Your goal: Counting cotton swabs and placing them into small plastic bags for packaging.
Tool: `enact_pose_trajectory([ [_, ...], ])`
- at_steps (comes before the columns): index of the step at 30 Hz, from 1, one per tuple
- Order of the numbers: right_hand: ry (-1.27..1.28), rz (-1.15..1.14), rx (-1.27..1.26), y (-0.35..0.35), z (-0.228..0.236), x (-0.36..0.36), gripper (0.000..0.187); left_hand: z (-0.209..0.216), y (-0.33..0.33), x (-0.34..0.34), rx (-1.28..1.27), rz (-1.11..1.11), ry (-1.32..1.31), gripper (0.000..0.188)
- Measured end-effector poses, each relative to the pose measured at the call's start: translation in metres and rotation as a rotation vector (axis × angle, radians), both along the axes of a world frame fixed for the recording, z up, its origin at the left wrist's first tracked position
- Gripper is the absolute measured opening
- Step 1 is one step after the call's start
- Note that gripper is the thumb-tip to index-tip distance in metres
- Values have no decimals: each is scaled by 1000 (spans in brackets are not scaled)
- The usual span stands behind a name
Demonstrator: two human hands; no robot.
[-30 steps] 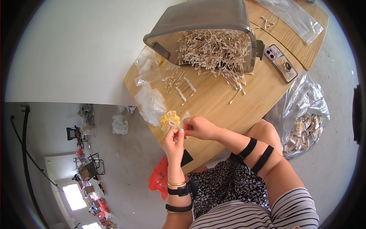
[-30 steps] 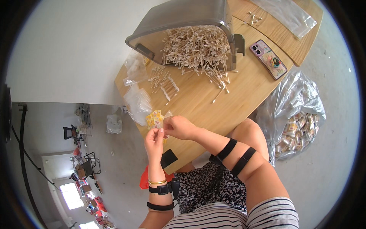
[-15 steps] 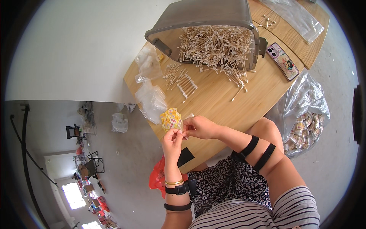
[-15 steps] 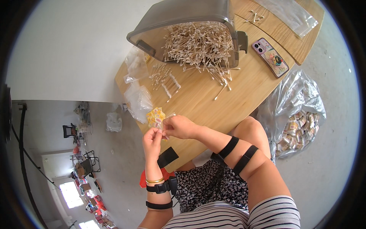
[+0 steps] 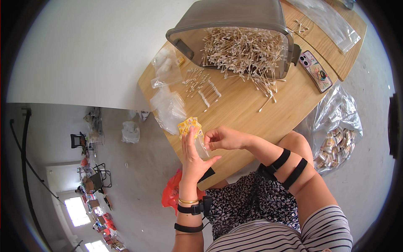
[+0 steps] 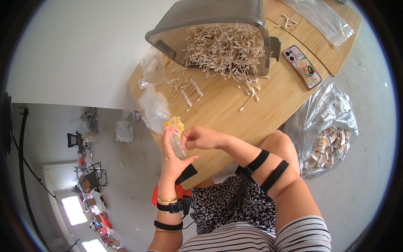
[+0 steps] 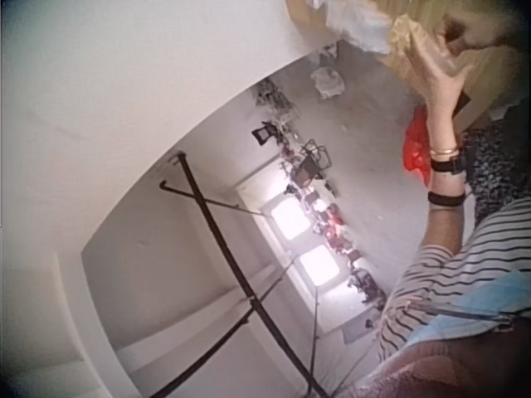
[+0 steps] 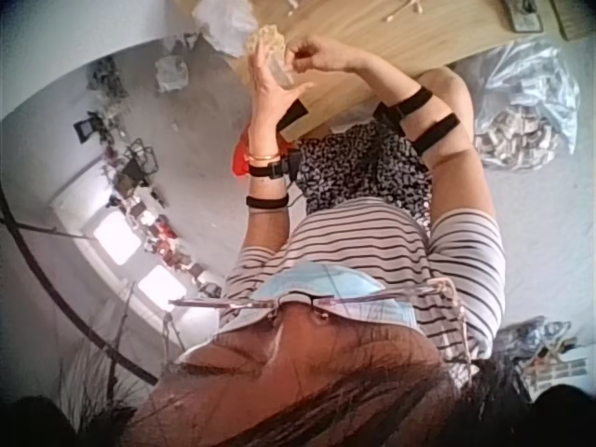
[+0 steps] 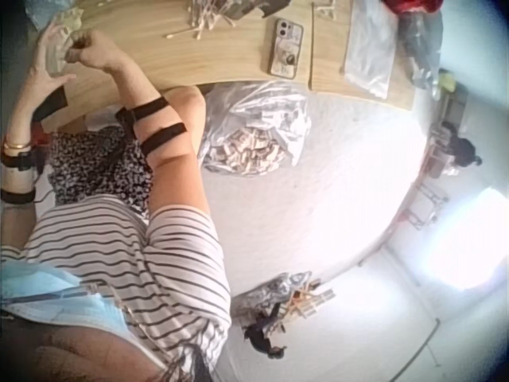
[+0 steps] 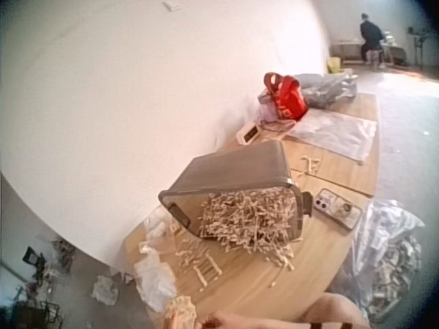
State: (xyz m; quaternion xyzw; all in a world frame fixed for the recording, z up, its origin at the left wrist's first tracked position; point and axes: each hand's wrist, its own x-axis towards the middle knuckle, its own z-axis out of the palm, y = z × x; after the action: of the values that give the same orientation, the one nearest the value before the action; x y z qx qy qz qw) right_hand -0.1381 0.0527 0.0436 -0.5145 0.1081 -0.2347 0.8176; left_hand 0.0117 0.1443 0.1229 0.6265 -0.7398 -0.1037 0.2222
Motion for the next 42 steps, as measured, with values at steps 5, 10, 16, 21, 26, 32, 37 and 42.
enact_pose_trajectory([
  [5,7,61,9,0,-6,0,4,-5,9,9,146,132,156,109],
  [10,65,85,-46,1,-1,1,7,-1,14,14,91,83,25,87],
  [16,125,91,-85,3,-6,3,11,-1,21,12,54,107,51,74],
  [21,137,85,-100,7,-10,7,22,-3,26,15,13,73,-16,75],
  [26,214,74,-170,14,-12,12,42,-2,31,10,-13,64,-99,72],
  [32,287,-26,-93,9,-15,10,48,-7,52,29,47,203,-16,67],
  [37,386,-113,-100,4,-22,11,39,-17,114,88,175,314,-193,59],
  [42,426,-93,-75,4,-22,14,35,-44,175,140,360,403,-279,62],
])
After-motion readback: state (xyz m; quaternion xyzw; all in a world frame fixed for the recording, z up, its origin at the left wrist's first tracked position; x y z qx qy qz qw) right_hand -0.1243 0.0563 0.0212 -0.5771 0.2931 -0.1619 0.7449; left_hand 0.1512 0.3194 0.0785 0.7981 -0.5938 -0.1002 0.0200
